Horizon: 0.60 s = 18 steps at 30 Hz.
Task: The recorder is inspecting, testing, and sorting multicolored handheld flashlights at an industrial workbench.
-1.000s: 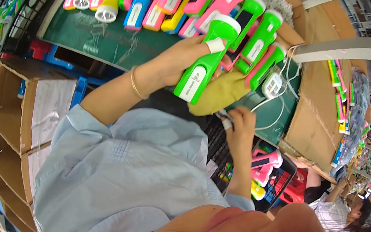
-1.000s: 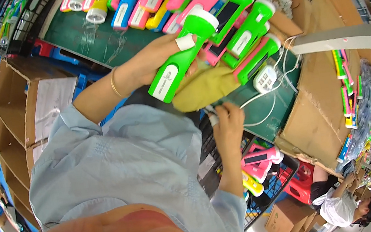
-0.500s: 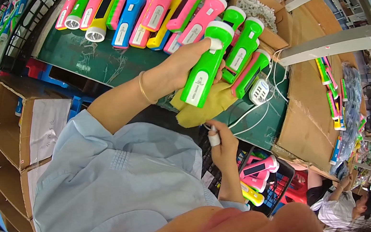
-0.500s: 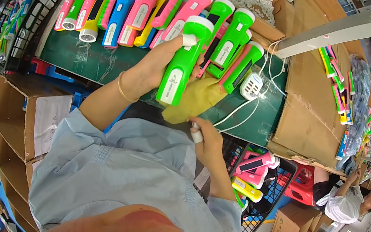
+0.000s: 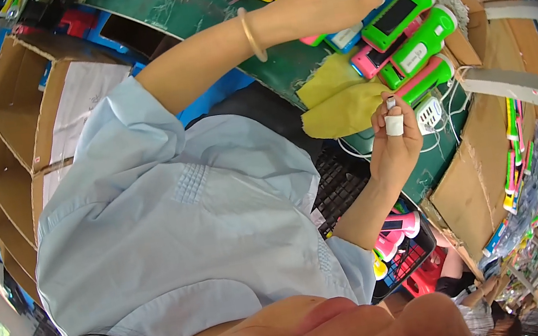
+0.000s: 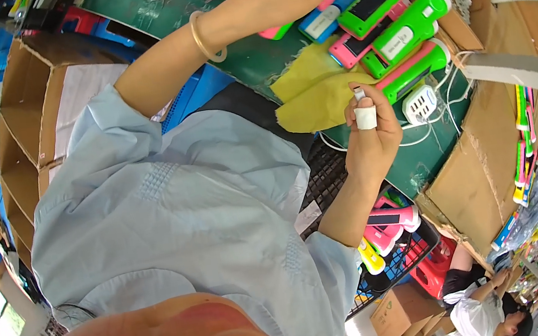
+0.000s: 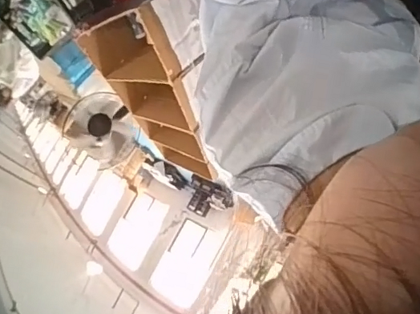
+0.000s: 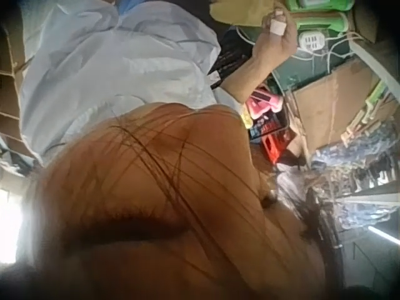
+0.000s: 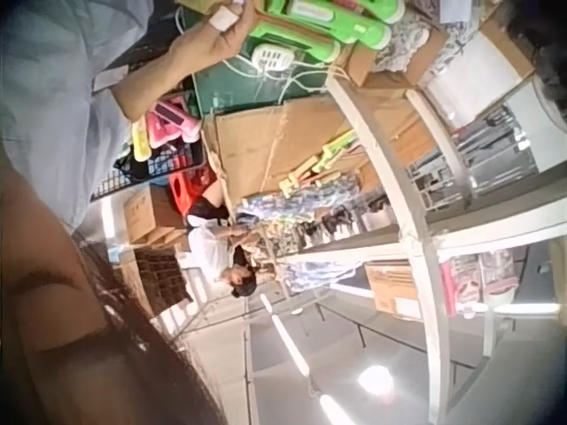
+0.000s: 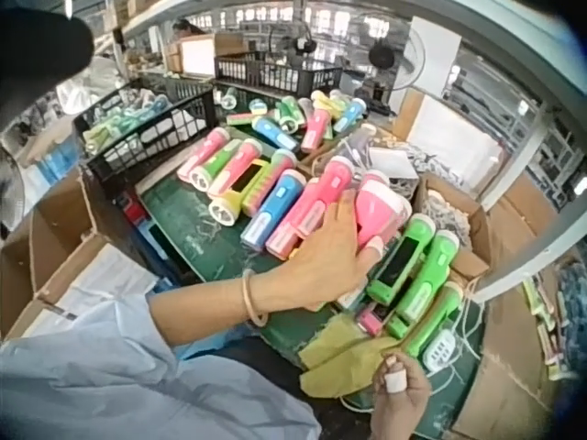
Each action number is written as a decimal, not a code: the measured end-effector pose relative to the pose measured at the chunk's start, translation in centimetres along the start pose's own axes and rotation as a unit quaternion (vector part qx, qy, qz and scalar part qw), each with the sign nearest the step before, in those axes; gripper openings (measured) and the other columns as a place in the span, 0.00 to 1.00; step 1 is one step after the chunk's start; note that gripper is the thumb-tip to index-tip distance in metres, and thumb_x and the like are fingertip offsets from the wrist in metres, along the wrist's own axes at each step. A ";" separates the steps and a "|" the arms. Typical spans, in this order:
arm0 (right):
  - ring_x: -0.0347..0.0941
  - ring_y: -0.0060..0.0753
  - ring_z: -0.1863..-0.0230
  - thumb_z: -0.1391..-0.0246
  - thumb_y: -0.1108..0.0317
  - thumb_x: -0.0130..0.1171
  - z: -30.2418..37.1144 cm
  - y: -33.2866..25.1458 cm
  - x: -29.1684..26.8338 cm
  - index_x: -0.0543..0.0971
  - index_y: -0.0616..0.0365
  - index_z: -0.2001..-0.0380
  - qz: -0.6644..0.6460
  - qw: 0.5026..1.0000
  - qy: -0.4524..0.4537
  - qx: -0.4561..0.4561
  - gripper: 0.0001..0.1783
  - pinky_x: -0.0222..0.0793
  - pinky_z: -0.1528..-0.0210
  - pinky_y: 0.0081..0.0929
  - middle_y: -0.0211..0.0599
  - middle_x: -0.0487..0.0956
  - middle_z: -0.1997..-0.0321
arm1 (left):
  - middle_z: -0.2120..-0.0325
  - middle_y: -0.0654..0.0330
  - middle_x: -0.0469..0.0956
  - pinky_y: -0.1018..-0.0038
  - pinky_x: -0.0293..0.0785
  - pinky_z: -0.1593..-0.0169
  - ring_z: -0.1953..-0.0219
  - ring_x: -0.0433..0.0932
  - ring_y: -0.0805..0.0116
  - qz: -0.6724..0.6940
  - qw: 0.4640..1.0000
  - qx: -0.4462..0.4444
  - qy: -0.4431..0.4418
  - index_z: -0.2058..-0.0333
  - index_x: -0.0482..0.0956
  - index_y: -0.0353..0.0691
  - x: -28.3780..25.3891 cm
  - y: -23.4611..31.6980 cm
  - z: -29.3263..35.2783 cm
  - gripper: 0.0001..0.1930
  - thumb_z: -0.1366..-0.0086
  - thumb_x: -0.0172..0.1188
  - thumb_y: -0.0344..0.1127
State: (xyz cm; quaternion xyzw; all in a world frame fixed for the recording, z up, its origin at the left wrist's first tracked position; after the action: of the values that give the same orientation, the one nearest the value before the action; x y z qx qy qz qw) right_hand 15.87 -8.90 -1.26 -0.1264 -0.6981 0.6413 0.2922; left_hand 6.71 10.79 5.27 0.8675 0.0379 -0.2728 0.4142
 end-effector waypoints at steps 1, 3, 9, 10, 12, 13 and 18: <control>0.60 0.19 0.75 0.47 0.72 0.53 -0.3 0.0 0.3 0.73 0.69 0.60 -0.003 1.000 0.009 -0.012 0.12 0.54 0.74 0.15 0.32 0.69 0.72 | 0.60 0.25 0.62 0.56 0.64 0.51 0.57 0.66 0.32 0.024 0.999 0.026 0.004 0.52 0.51 0.15 -0.1 -0.7 -0.4 0.34 0.48 0.53 0.38; 0.62 0.18 0.75 0.49 0.75 0.55 -0.6 0.3 0.7 0.73 0.68 0.62 -0.013 0.999 0.034 -0.008 0.10 0.55 0.74 0.14 0.33 0.72 0.71 | 0.61 0.26 0.62 0.55 0.66 0.55 0.59 0.67 0.34 0.087 0.991 -0.035 -0.100 0.56 0.56 0.17 0.0 -2.2 -1.4 0.30 0.51 0.56 0.36; 0.67 0.18 0.70 0.51 0.76 0.57 -2.0 -0.4 1.8 0.73 0.65 0.64 0.040 0.996 0.043 -0.065 0.09 0.62 0.68 0.14 0.32 0.74 0.69 | 0.68 0.35 0.70 0.58 0.70 0.62 0.63 0.72 0.42 0.000 1.000 -0.028 0.014 0.59 0.63 0.22 -1.4 -1.3 -1.4 0.24 0.52 0.57 0.33; 0.68 0.18 0.68 0.51 0.76 0.58 -2.3 -0.9 2.3 0.74 0.64 0.65 0.061 0.994 0.041 -0.085 0.09 0.64 0.64 0.15 0.32 0.74 0.68 | 0.67 0.40 0.71 0.63 0.72 0.64 0.63 0.73 0.51 0.080 0.987 -0.104 -0.093 0.58 0.65 0.25 0.0 -2.5 -1.5 0.27 0.52 0.61 0.40; 0.69 0.18 0.68 0.51 0.76 0.58 -2.7 -2.4 3.6 0.75 0.64 0.66 0.151 0.978 0.055 -0.134 0.08 0.65 0.63 0.15 0.31 0.75 0.67 | 0.67 0.54 0.74 0.70 0.73 0.63 0.63 0.74 0.67 0.344 0.878 -0.252 -0.219 0.59 0.70 0.30 2.5 -3.5 0.1 0.25 0.48 0.62 0.45; 0.69 0.19 0.68 0.52 0.77 0.58 -2.8 -2.9 3.9 0.76 0.65 0.67 0.185 0.970 0.063 -0.148 0.07 0.66 0.63 0.16 0.30 0.75 0.69 | 0.66 0.57 0.74 0.71 0.72 0.61 0.62 0.73 0.69 0.481 0.799 -0.263 -0.247 0.58 0.70 0.32 3.2 -3.0 0.9 0.22 0.46 0.61 0.43; 0.71 0.30 0.72 0.59 0.80 0.60 -2.4 -5.6 7.7 0.77 0.60 0.71 0.478 0.817 0.021 -0.321 0.08 0.68 0.68 0.22 0.38 0.74 0.73 | 0.62 0.57 0.73 0.75 0.72 0.57 0.61 0.74 0.70 0.607 0.697 -0.264 -0.277 0.52 0.67 0.32 3.8 -1.5 4.0 0.22 0.38 0.52 0.44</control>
State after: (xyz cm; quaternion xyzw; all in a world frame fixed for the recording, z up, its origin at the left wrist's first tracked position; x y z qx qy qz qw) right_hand 12.19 -3.52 6.12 -0.5445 -0.7100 0.4367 -0.0931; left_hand 7.74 8.18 0.25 0.4426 -0.5429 -0.1690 0.6934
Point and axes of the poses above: each hand's wrist, its own z-axis away from the middle knuckle, its own x-axis out of the palm, y = z × x, the point moved 7 cm from there along -z, towards the middle knuckle
